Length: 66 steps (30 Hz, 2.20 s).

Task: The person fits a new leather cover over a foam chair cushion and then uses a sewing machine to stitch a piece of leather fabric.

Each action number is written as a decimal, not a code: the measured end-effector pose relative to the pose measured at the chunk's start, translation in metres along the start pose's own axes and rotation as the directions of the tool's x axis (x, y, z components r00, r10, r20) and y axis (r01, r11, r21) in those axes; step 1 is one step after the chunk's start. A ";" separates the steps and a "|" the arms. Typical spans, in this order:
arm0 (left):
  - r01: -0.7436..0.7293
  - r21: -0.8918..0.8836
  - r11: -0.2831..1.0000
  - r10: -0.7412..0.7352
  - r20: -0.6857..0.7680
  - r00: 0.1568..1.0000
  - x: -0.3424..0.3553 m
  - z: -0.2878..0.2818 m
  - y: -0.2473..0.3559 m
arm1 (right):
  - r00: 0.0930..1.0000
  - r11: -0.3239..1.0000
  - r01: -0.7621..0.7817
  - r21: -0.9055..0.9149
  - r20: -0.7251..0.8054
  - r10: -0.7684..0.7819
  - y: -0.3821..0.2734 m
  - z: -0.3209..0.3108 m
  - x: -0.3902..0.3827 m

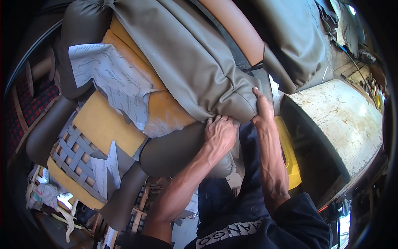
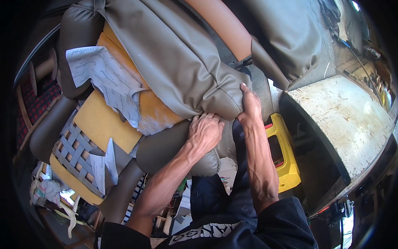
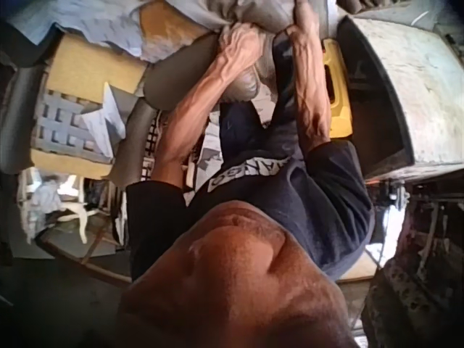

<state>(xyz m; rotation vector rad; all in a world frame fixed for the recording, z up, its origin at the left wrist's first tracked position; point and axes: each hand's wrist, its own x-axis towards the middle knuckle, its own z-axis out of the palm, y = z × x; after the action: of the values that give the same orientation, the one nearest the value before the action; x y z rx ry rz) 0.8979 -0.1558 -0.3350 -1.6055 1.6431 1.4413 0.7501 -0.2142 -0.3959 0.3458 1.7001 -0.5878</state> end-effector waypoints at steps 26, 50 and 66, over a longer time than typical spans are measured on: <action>-0.076 -0.890 0.450 -0.706 -0.407 0.579 -0.002 -0.032 -0.080 | 0.994 0.990 0.053 -0.127 0.103 -0.040 0.062 -0.052 0.086; 0.039 -0.730 0.683 -0.720 -0.663 0.205 0.085 -0.158 -0.121 | 0.524 -0.094 0.817 -0.569 0.800 -0.291 -0.013 0.129 0.007; 0.104 -0.908 0.406 -0.896 -0.373 0.241 0.130 -0.329 -0.209 | 0.261 -0.315 0.874 -0.370 0.905 -0.337 -0.158 0.534 0.018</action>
<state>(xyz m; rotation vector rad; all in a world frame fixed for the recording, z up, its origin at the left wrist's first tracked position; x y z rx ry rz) 1.1712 -0.4558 -0.4012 -3.4127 0.3035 0.8083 1.1009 -0.6436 -0.4519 -1.8562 1.2135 -0.2092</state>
